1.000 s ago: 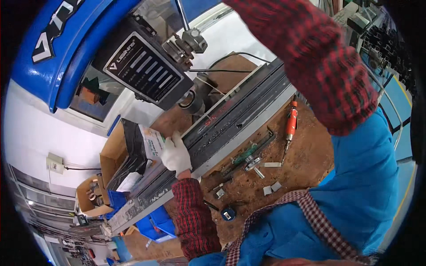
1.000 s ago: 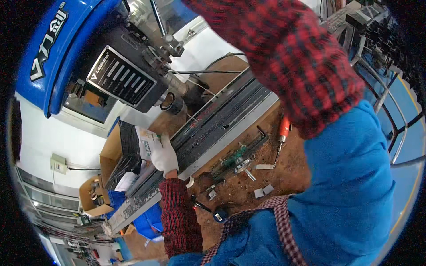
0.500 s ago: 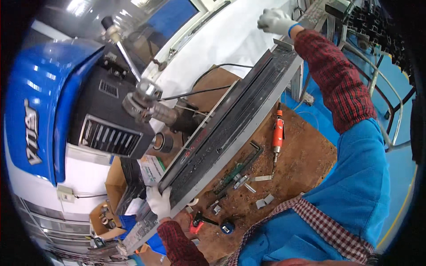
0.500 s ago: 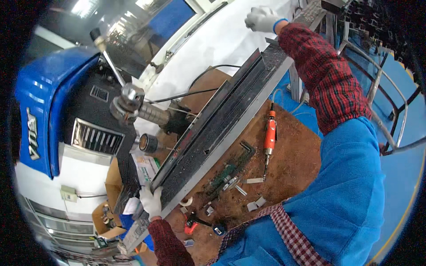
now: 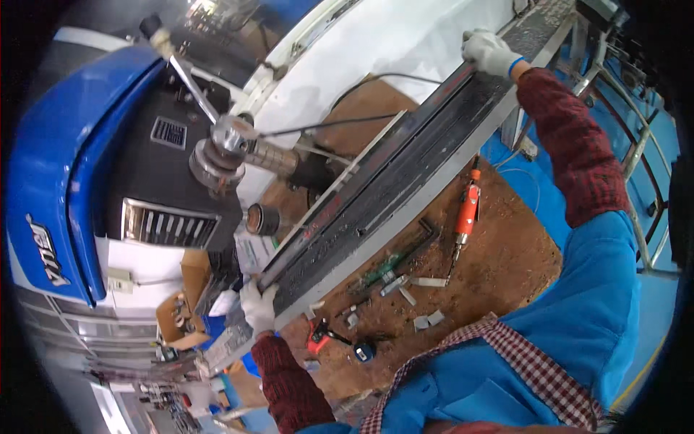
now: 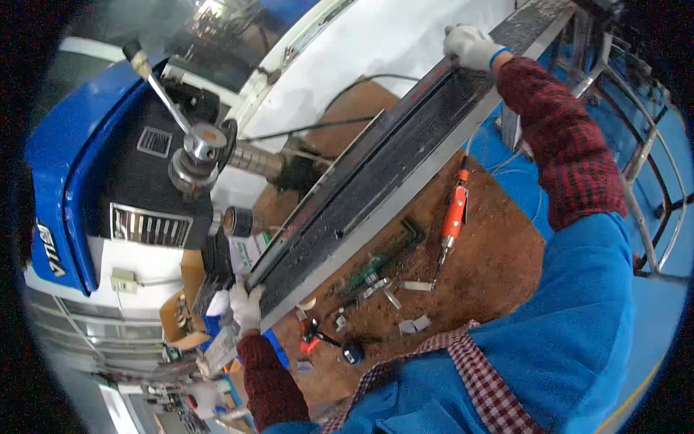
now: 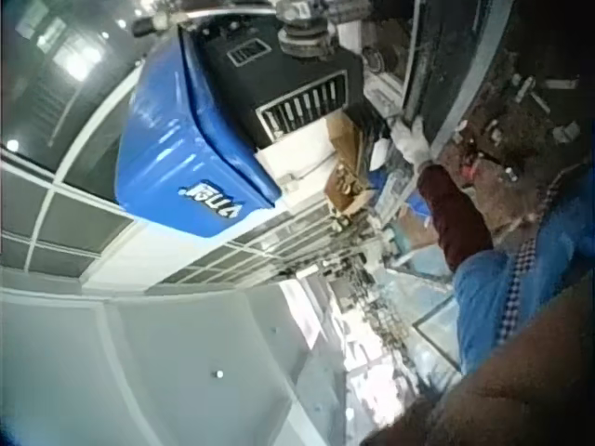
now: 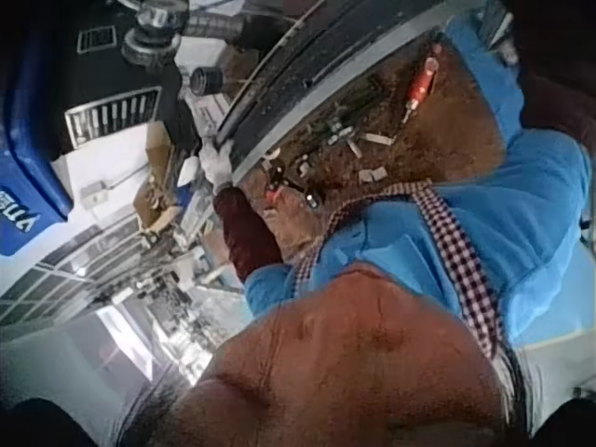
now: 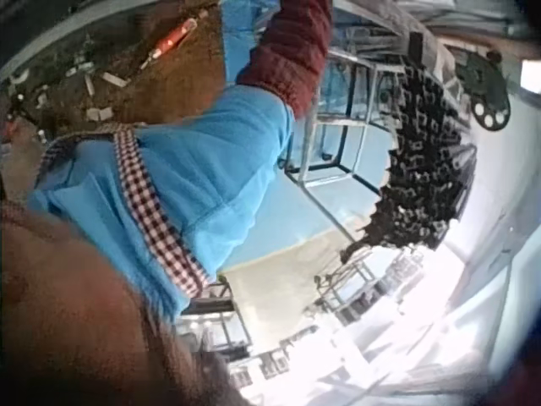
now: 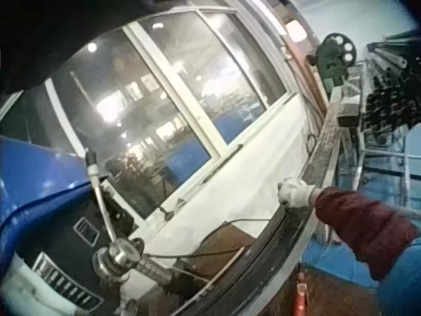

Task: Using a vertical drill press to drill holes into long metal bars on a workbench.

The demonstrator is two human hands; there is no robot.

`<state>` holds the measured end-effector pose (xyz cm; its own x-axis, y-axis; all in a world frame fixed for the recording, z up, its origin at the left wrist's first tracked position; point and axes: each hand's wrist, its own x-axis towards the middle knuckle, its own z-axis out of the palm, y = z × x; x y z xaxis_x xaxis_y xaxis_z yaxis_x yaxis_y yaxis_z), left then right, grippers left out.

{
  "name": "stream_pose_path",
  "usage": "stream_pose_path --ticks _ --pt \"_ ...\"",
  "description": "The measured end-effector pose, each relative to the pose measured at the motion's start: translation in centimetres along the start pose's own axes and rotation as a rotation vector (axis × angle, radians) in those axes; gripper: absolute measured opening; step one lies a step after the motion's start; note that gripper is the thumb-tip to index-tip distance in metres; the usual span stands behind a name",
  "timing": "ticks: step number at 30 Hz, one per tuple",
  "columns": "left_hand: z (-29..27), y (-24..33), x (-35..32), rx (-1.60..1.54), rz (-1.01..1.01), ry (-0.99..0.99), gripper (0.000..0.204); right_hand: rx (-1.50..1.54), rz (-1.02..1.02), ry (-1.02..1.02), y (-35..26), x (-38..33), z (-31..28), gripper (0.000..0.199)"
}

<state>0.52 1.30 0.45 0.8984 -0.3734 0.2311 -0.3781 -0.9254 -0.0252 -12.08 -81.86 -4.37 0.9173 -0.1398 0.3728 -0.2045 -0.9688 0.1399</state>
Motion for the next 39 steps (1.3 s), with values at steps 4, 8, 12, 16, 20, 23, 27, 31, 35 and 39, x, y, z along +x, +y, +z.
stream_pose_path --ticks 4,8,12,16,20,23,27,31,35,39 --pt "-0.5 1.2 0.1 -0.018 0.046 0.076 0.053 0.095 -0.157 0.344 2.5 -1.5 4.9 0.038" --pt "-1.5 -0.6 -0.2 -0.033 0.056 0.068 0.049 -0.053 -0.13 0.045 4.0 -0.6 4.2 0.043" --pt "-3.2 -2.6 -0.7 0.14 -0.067 -0.123 0.045 0.515 0.136 0.276 4.9 -0.3 -2.0 0.022" --pt "-3.6 -0.1 -0.3 0.288 -0.096 -0.182 0.043 0.806 0.214 0.395 1.1 3.6 -8.3 0.023" --pt "-3.0 3.3 0.5 0.317 0.041 -0.092 0.042 1.138 0.144 0.348 -7.6 9.4 -17.6 0.036" --pt "-3.2 4.1 -0.1 0.329 0.147 -0.002 0.041 1.423 0.072 0.273 -14.4 12.9 -21.9 0.048" --pt "-2.5 4.8 0.6 0.372 0.185 0.106 0.042 1.602 0.043 0.261 -19.4 13.9 -26.9 0.061" --pt "-1.8 4.0 0.7 0.341 0.233 0.151 0.042 1.835 -0.253 0.346 -24.7 16.7 -29.5 0.065" --pt "-0.6 2.8 0.5 0.328 0.215 0.2 0.043 1.975 -0.457 0.259 -25.3 21.2 -32.4 0.058" --pt "0.3 2.5 0.0 0.295 0.176 0.227 0.043 2.081 -0.564 0.125 -23.0 21.5 -31.6 0.051"
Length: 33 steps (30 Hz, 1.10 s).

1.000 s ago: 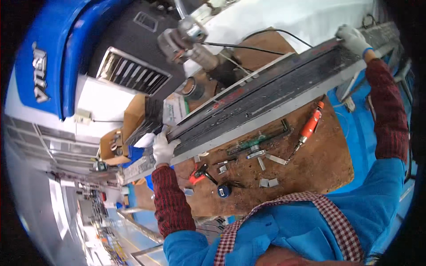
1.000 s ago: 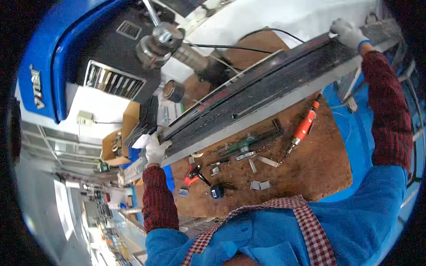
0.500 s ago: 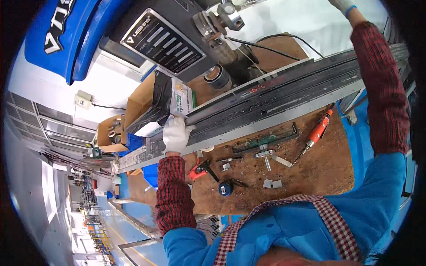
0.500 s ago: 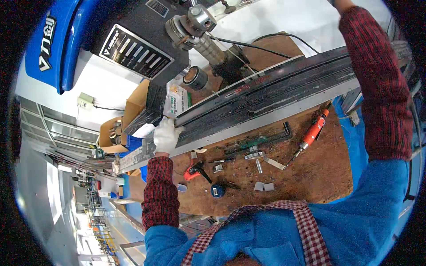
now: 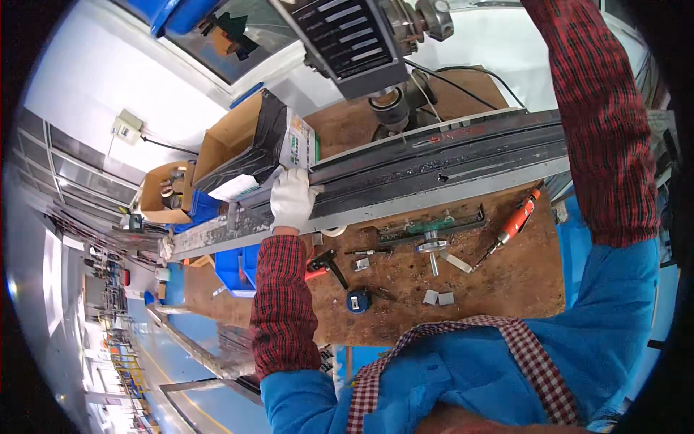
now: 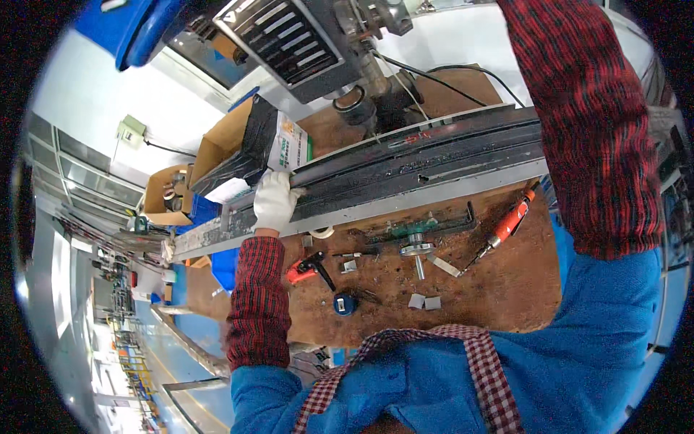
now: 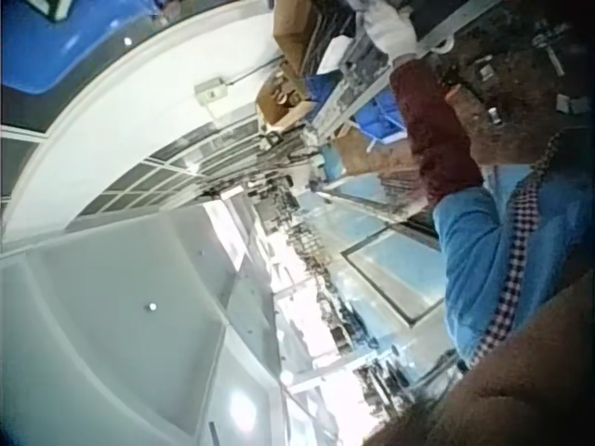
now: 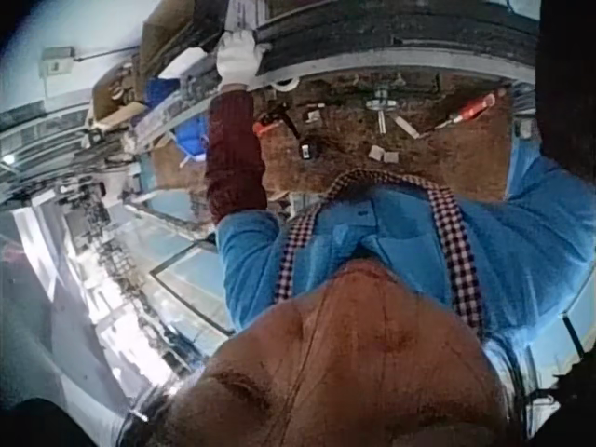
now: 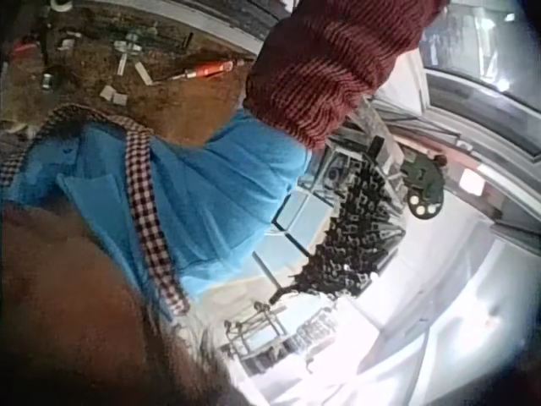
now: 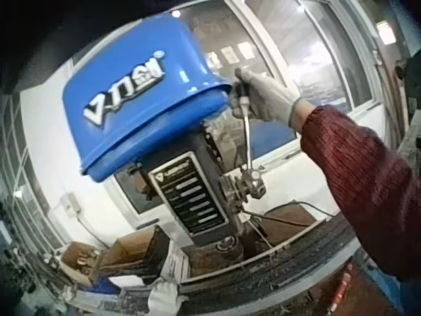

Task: Using a vertical drill press to drill holes into long metal bars on a workbench.

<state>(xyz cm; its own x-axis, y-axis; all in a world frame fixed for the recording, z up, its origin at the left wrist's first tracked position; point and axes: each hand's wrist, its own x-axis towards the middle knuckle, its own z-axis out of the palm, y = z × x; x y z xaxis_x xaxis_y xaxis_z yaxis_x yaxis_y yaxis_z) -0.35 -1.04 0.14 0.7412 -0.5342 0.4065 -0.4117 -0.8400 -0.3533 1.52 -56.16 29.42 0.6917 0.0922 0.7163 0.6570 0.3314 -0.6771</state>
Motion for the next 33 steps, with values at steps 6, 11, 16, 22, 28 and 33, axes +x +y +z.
stream_pose_path --ticks 6,11,16,22,28,33 --pt "-1.5 0.7 0.7 -0.121 -0.035 -0.008 0.046 0.015 -0.077 0.092 -3.0 -6.2 -1.5 0.043" --pt "-1.7 0.7 0.6 -0.202 -0.07 -0.029 0.05 0.035 -0.137 0.167 -5.4 -12.4 6.0 0.046" --pt "-1.9 0.5 1.3 -0.198 -0.088 -0.08 0.052 0.018 -0.274 0.115 -3.3 -11.8 10.3 0.051" --pt "-2.7 1.0 1.6 -0.211 -0.122 -0.153 0.054 0.042 -0.366 -0.121 -2.8 -14.6 11.1 0.043" --pt "-1.2 0.6 0.3 -0.24 -0.122 0.081 0.05 0.06 -0.333 0.054 -1.9 -17.1 13.5 0.052" --pt "-1.2 0.8 0.5 -0.242 -0.123 0.08 0.05 -1.622 -0.298 0.319 -1.5 -25.0 14.7 0.024"
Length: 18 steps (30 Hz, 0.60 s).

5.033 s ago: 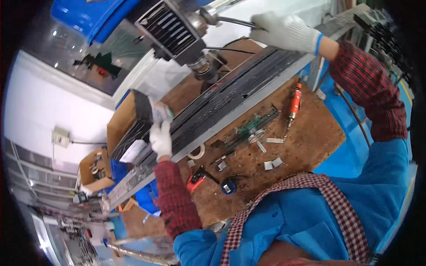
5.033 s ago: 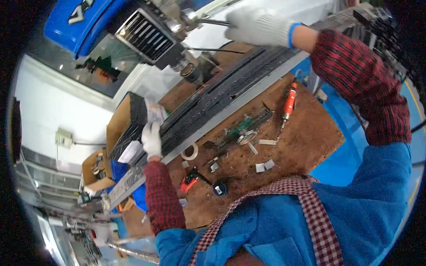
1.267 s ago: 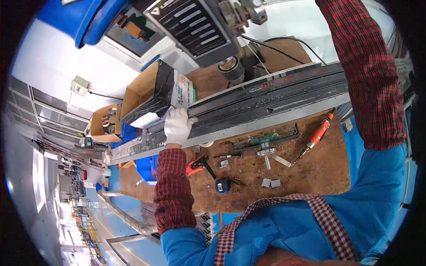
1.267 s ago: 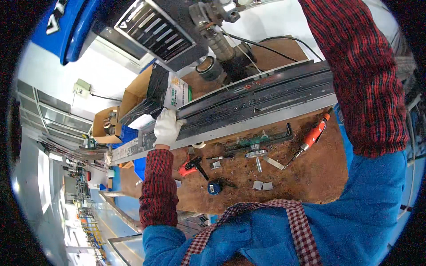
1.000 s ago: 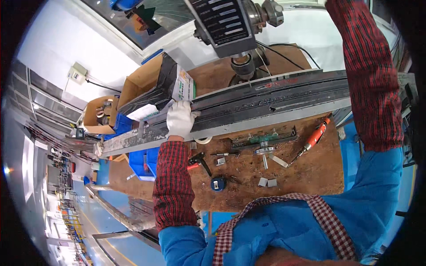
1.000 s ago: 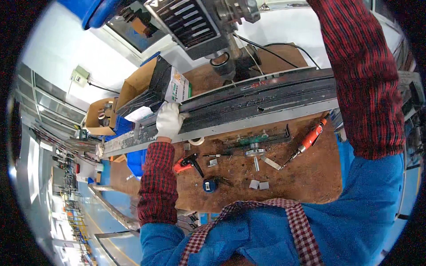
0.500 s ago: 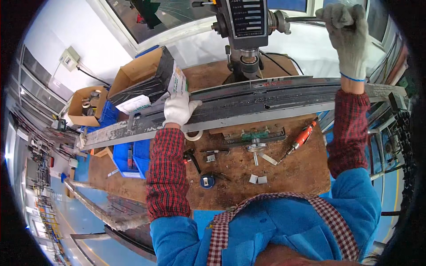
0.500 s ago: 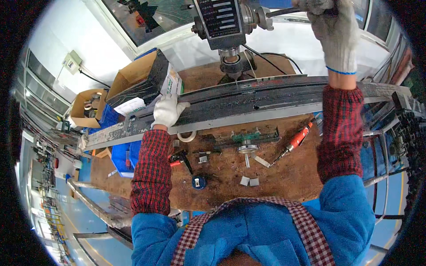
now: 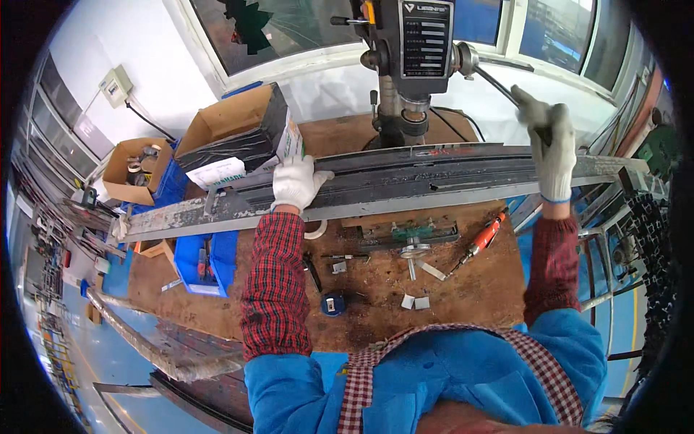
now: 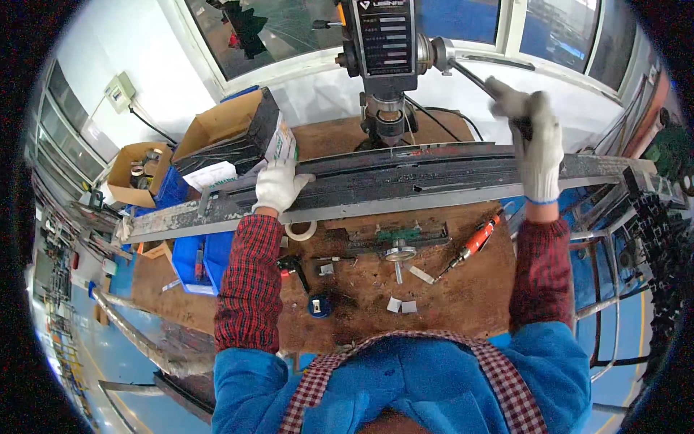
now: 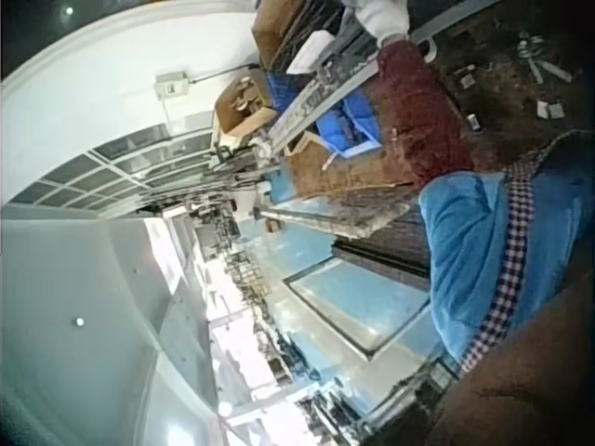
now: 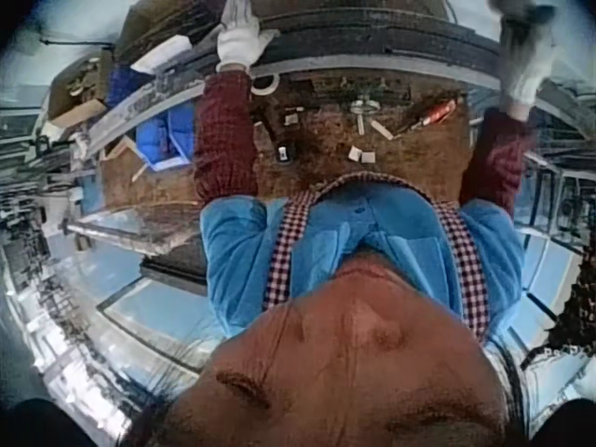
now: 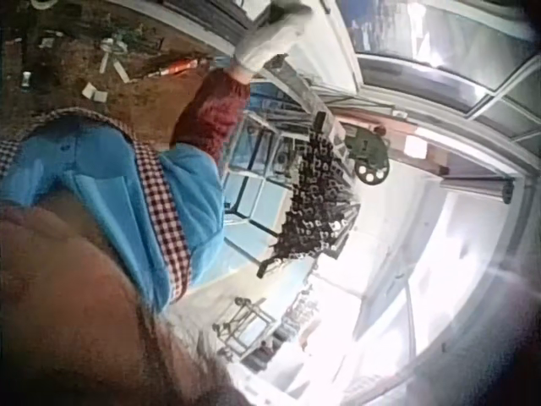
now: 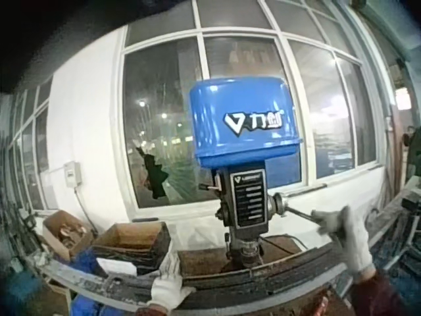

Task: Using a vertical drill press to drill holes into long metal bars on a workbench.

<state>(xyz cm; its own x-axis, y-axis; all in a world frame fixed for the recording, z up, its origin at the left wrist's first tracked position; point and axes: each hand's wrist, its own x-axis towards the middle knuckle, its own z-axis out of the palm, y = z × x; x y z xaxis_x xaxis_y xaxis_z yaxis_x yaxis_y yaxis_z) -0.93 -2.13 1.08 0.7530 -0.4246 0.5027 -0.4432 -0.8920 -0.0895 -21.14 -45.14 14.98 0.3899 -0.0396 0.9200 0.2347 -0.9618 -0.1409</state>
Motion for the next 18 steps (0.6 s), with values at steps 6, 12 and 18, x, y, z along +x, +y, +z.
stream_pose_path --ticks 6,12,18 --pt "1.0 -0.7 -0.2 -0.024 0.041 0.067 0.049 0.683 0.607 -0.474 -2.5 1.4 -0.5 0.023" --pt "0.6 -0.4 -0.1 0.007 0.04 0.035 0.048 0.432 0.882 -0.838 -0.8 1.9 2.7 0.022" --pt "0.4 0.0 -0.7 0.009 0.077 0.021 0.048 0.562 0.969 -0.657 0.9 -1.3 5.3 0.022"
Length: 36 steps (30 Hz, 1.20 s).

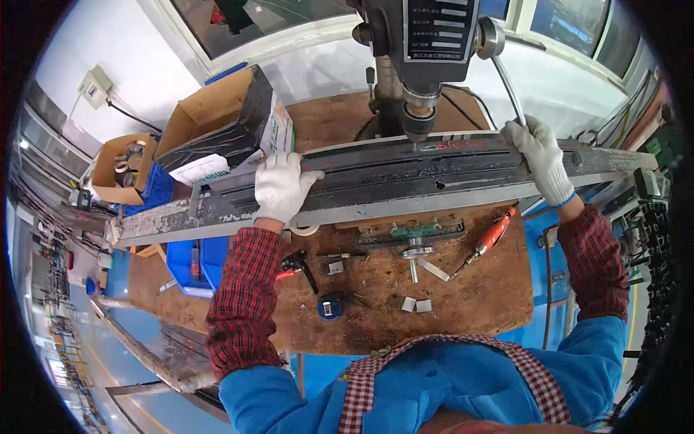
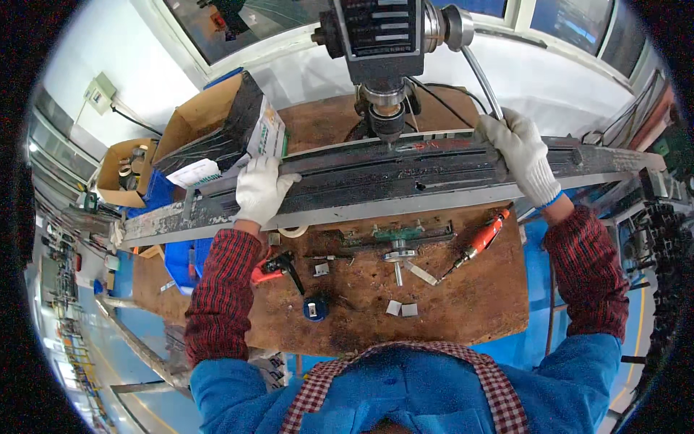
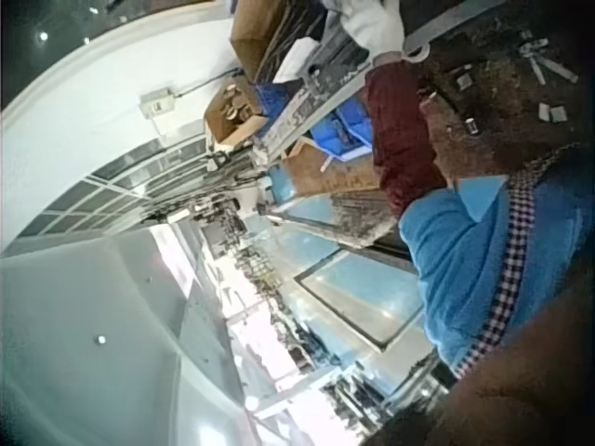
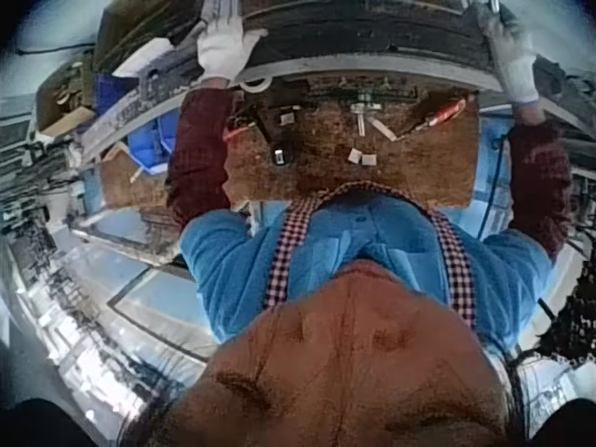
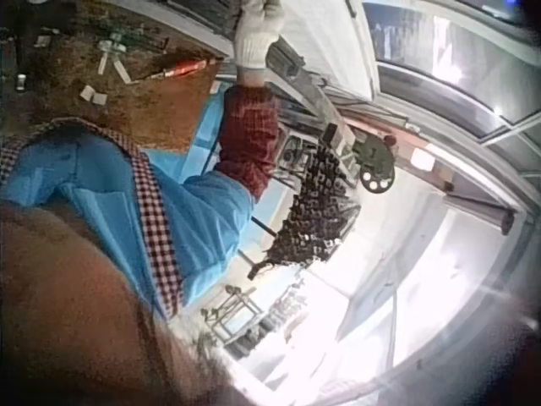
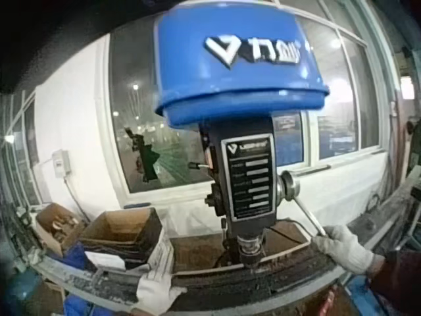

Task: Using a vertical drill press to drill holes into long metal bars on a workbench.

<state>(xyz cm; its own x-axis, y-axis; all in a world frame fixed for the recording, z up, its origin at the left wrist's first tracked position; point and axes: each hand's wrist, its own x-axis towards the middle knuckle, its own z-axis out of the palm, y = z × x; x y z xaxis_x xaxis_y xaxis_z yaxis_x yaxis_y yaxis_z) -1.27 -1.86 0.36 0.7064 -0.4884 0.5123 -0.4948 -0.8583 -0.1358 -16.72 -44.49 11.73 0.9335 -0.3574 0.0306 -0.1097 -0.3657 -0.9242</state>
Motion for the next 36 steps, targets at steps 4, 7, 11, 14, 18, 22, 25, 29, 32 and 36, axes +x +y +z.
stream_pose_path --ticks 4,7,11,14,18,22,25,29,32,36 --pt "0.3 -0.2 -0.3 0.003 0.004 -0.015 0.047 0.081 -0.113 0.061 2.1 1.2 1.5 0.025" --pt "0.5 -0.8 0.1 0.001 0.028 0.036 0.047 -0.063 -0.151 0.186 3.8 3.7 3.6 0.026" --pt "0.7 -0.1 1.8 0.011 0.061 0.061 0.047 -0.095 -0.342 0.368 7.8 8.7 4.1 0.024" --pt "0.8 -0.6 0.9 0.025 0.053 0.051 0.047 -0.312 -0.307 0.328 7.0 7.3 3.7 0.03" --pt "0.8 -1.1 0.5 0.021 0.024 0.055 0.048 -0.634 -0.316 0.301 0.4 -0.5 0.0 0.033" --pt "0.8 -0.7 0.3 -0.001 0.007 0.023 0.047 -1.072 -0.645 0.298 -8.9 -3.2 -5.7 0.032" --pt "0.7 -1.5 -0.7 0.004 0.006 0.066 0.047 -1.312 -0.62 0.359 -13.3 -1.5 -6.9 0.035" --pt "0.9 -0.2 1.0 -0.04 0.051 0.132 0.046 -1.08 -0.696 0.385 -19.3 9.9 -9.0 0.033" --pt "0.9 -0.4 0.4 -0.056 -0.006 0.081 0.047 -0.863 -0.77 0.348 -21.6 13.6 -5.0 0.033" --pt "0.5 -0.2 1.1 -0.058 0.021 0.055 0.05 -0.605 -0.839 0.319 -20.5 14.6 -6.6 0.032"
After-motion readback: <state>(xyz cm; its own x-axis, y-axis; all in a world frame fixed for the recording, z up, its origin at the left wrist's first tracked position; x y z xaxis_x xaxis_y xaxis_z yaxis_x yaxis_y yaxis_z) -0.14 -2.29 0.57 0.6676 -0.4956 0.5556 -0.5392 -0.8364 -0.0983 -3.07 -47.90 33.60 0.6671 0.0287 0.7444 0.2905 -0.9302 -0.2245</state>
